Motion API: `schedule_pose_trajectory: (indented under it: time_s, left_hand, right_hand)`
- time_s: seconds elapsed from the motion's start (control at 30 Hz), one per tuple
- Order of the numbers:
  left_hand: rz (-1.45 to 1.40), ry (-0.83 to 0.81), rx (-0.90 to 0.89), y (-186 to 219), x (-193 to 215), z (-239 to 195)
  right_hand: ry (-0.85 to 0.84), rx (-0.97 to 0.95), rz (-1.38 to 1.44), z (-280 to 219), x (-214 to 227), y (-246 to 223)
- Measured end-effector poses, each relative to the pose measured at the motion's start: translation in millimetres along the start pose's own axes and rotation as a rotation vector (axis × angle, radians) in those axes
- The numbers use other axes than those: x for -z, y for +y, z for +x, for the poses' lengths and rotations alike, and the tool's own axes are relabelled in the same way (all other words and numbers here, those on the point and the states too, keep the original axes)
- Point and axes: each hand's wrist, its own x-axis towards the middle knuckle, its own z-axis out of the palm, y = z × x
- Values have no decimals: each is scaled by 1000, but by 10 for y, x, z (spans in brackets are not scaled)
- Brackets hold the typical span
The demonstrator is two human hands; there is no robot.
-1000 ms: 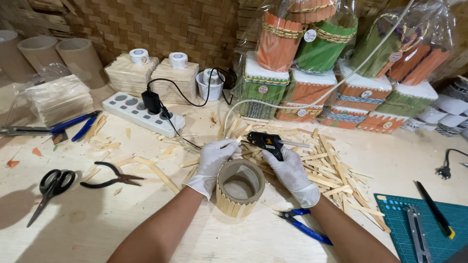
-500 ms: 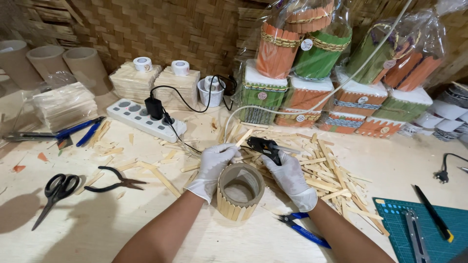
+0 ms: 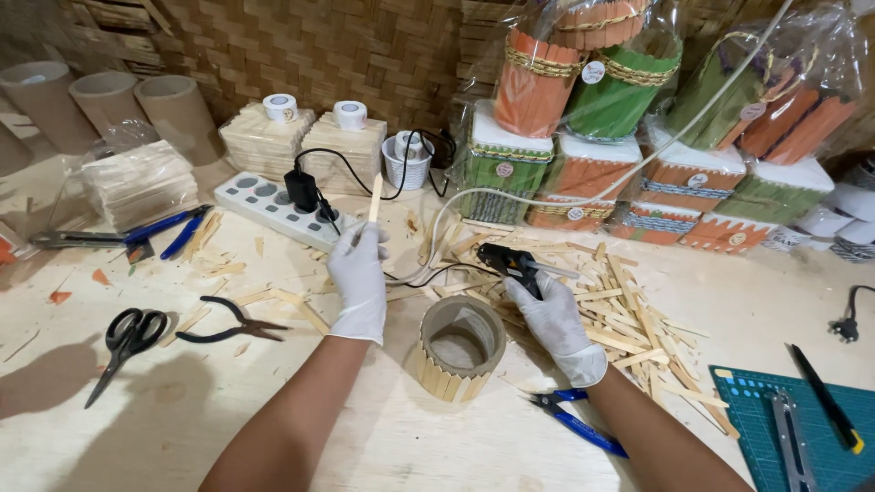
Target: The person assembles a cylindrical craft item by cutting wooden sticks with pliers, applying hot glue, and attaching them to a cardboard tube. The person repeatedly measures, cuts, and glues sticks to build up the structure.
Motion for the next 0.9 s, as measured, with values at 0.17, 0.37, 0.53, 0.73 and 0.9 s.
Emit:
schedule_pose_trajectory:
  time_s: [0.17,0.37,0.53,0.73,0.9]
  left_hand:
    - [-76,54,22,76,-13,80]
    - [-181,95,-83,938,90,222]
    - [14,-22,-125,1289,87,243]
    - [262,-416,-46,1538,-20,-374]
    - [314,-606,-123,1750,-49,-701]
  right_hand:
    - [5,38,54,211,-31,404]
    - [-53,87,252,22,233,-70]
    - [-12,88,374,-131,337,-575]
    - [-75,143,632,-322,381,-978]
    - [-209,60,800,-788,338,-1421]
